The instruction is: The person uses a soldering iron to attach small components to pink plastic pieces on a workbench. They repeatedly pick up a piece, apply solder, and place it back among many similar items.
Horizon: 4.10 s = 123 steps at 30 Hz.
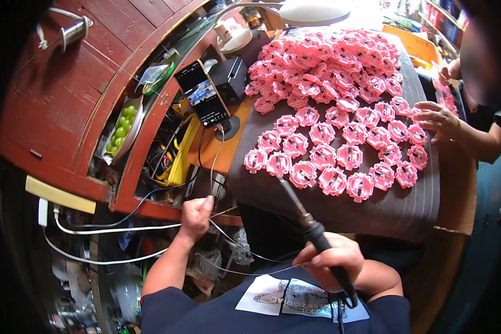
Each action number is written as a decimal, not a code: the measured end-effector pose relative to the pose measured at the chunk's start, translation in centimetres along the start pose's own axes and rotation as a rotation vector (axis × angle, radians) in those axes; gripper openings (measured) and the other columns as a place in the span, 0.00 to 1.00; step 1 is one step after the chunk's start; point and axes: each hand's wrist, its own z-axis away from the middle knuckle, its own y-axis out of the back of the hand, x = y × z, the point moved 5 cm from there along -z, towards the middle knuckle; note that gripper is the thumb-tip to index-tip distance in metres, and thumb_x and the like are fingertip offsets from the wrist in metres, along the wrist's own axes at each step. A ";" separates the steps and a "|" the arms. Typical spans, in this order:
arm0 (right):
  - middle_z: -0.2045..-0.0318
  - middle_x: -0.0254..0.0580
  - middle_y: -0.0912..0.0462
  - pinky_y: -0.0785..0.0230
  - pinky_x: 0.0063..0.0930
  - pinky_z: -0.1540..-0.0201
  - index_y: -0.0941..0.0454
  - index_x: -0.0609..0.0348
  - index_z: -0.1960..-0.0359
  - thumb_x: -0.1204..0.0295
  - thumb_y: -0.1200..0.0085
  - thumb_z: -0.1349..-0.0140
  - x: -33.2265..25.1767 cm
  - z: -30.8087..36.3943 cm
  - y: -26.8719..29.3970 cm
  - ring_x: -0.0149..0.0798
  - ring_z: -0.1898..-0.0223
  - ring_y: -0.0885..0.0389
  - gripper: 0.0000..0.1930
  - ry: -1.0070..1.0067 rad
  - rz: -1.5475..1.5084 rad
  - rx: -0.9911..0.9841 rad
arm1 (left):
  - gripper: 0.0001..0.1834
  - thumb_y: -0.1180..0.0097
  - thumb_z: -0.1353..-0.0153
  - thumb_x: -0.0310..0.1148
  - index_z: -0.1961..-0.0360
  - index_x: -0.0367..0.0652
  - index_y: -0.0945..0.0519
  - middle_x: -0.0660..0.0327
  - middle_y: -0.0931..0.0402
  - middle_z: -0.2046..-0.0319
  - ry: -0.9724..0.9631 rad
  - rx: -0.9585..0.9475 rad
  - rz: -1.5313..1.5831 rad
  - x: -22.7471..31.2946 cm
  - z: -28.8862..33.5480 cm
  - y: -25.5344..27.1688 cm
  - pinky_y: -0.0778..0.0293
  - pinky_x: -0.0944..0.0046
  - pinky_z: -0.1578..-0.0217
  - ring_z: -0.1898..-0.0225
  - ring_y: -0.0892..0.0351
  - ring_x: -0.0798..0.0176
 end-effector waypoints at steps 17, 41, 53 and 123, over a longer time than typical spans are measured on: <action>0.70 0.53 0.13 0.27 0.32 0.74 0.31 0.53 0.47 0.89 0.40 0.40 4.6 -1.2 -2.8 0.39 0.78 0.18 0.23 -0.104 0.420 0.078 | 0.23 0.52 0.20 0.43 0.41 0.30 0.26 0.44 0.26 0.45 -0.109 -0.352 1.116 7.6 -0.1 -7.6 0.21 0.60 0.55 0.57 0.17 0.57; 0.62 0.59 0.19 0.28 0.21 0.65 0.39 0.57 0.41 0.94 0.43 0.39 -7.6 11.7 -6.2 0.33 0.67 0.20 0.29 -0.065 0.256 0.289 | 0.11 0.37 0.40 0.20 0.55 0.35 0.19 0.52 0.22 0.69 -0.773 -0.642 0.237 15.7 14.1 -10.2 0.22 0.54 0.67 0.69 0.19 0.48; 0.64 0.53 0.20 0.25 0.23 0.61 0.40 0.54 0.42 0.91 0.42 0.37 -7.5 13.1 -4.1 0.35 0.65 0.19 0.28 -0.048 0.091 0.421 | 0.09 0.37 0.37 0.19 0.56 0.36 0.16 0.54 0.17 0.67 -0.603 -0.550 0.159 15.5 14.6 -8.4 0.21 0.60 0.65 0.67 0.16 0.53; 0.71 0.51 0.15 0.25 0.36 0.73 0.20 0.67 0.53 0.79 0.28 0.48 9.6 -10.6 9.8 0.47 0.76 0.16 0.19 -0.362 0.706 -0.180 | 0.08 0.32 0.43 0.17 0.62 0.35 0.14 0.58 0.27 0.64 -0.442 -0.067 0.235 7.2 -18.3 -8.3 0.32 0.71 0.72 0.72 0.27 0.70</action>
